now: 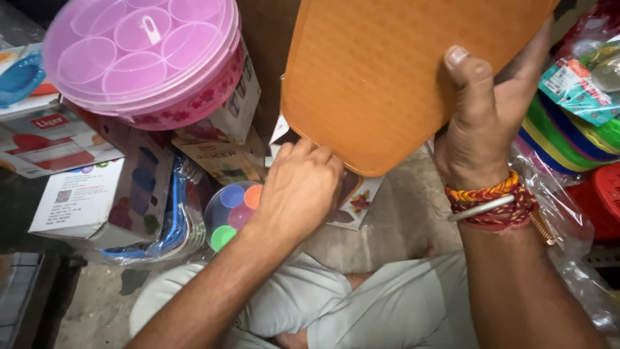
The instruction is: The person assembles a brown compartmentalized lunch box by placing four clear plastic inserts into the main tray, then closes it with an orange lid. The person then places the assembled lunch box into its packaging box.
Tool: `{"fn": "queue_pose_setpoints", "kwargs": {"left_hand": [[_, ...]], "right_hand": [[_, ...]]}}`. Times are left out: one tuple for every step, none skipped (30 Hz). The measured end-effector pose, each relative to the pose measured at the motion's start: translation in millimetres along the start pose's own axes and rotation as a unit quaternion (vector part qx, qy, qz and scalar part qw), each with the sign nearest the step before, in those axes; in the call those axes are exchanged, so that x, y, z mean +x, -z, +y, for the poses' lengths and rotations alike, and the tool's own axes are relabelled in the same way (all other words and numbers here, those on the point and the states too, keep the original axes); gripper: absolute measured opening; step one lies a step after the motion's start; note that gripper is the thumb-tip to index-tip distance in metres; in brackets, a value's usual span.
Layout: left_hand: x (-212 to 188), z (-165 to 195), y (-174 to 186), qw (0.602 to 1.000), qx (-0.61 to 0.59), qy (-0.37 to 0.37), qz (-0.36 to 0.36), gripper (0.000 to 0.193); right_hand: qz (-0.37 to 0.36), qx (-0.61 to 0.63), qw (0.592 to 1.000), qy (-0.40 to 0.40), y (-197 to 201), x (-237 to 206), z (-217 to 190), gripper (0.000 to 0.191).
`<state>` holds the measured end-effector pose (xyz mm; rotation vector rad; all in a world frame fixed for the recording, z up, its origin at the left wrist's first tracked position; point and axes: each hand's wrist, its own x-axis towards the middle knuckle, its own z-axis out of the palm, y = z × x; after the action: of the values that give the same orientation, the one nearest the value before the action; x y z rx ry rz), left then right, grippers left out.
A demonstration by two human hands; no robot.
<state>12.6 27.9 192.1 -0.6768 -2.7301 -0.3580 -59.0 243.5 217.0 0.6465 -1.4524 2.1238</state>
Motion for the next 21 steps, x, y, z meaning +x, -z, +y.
{"fn": "queue_pose_setpoints", "kwargs": {"left_hand": [[1,-1,1,0.999,0.0,-0.013,0.03,0.011],[1,-1,1,0.998,-0.001,-0.026,0.059,0.011],[1,-2,1,0.996,-0.015,-0.03,0.082,0.013],[0,-3,1,0.994,-0.029,-0.034,0.104,0.015],[0,-5,0,0.99,-0.044,-0.038,0.127,0.018],[-2,-5,-2,0.992,-0.057,-0.014,0.109,0.024],[-4,-6,-4,0.993,-0.07,0.009,0.09,0.03],[-5,-7,-7,0.993,-0.083,0.033,0.072,0.036],[-6,-9,-10,0.993,-0.076,0.026,0.09,0.043],[-6,-10,-13,0.992,-0.069,0.019,0.107,0.049],[-6,-12,-16,0.99,-0.062,0.011,0.125,0.056],[-7,-13,-18,0.987,-0.056,0.013,0.148,0.059],[-6,-15,-21,0.984,-0.051,0.013,0.171,0.062],[-4,-17,-24,0.98,-0.046,0.013,0.195,0.065],[-3,-19,-26,0.977,-0.06,0.005,0.206,0.066],[-2,-21,-28,0.974,-0.072,0.0,0.217,0.068],[-1,-24,-29,0.97,-0.084,-0.006,0.227,0.069],[1,-27,-30,0.972,-0.105,0.004,0.212,0.072],[4,-30,-31,0.972,-0.125,0.013,0.197,0.074],[6,-31,-31,0.972,-0.147,0.023,0.181,0.077],[9,-32,-32,0.972,-0.15,0.03,0.181,0.075]], "right_hand": [[0.001,-0.006,1.0,0.004,1,0,0,0.072],[0.002,-0.013,1.0,0.009,2,0,0,0.073],[0.008,-0.021,1.0,0.013,2,0,0,0.074],[0.015,-0.02,1.0,0.011,3,1,-1,0.075],[0.022,-0.02,1.0,0.009,3,1,-2,0.075],[0.03,-0.01,0.999,0.001,3,1,-3,0.075],[0.034,-0.005,0.999,-0.002,4,1,-3,0.075],[0.038,0.001,0.999,-0.004,4,2,-4,0.075],[0.037,0.004,0.999,-0.002,4,2,-5,0.074],[0.04,0.007,0.999,-0.005,3,3,-5,0.074],[0.042,0.011,0.999,-0.008,3,3,-5,0.073],[0.049,0.014,0.999,-0.017,3,4,-5,0.072],[0.052,0.019,0.998,-0.02,3,4,-5,0.072],[0.056,0.025,0.998,-0.024,4,5,-4,0.073],[0.054,0.036,0.998,-0.024,5,5,-4,0.074],[0.054,0.038,0.998,-0.021,5,4,-3,0.073],[0.054,0.04,0.998,-0.017,6,4,-1,0.072],[0.056,0.033,0.998,-0.007,7,5,0,0.068],[0.056,0.028,0.998,-0.001,8,6,1,0.066],[0.057,0.023,0.998,0.005,10,7,2,0.064],[0.057,0.021,0.998,0.008,11,9,3,0.063]]}}
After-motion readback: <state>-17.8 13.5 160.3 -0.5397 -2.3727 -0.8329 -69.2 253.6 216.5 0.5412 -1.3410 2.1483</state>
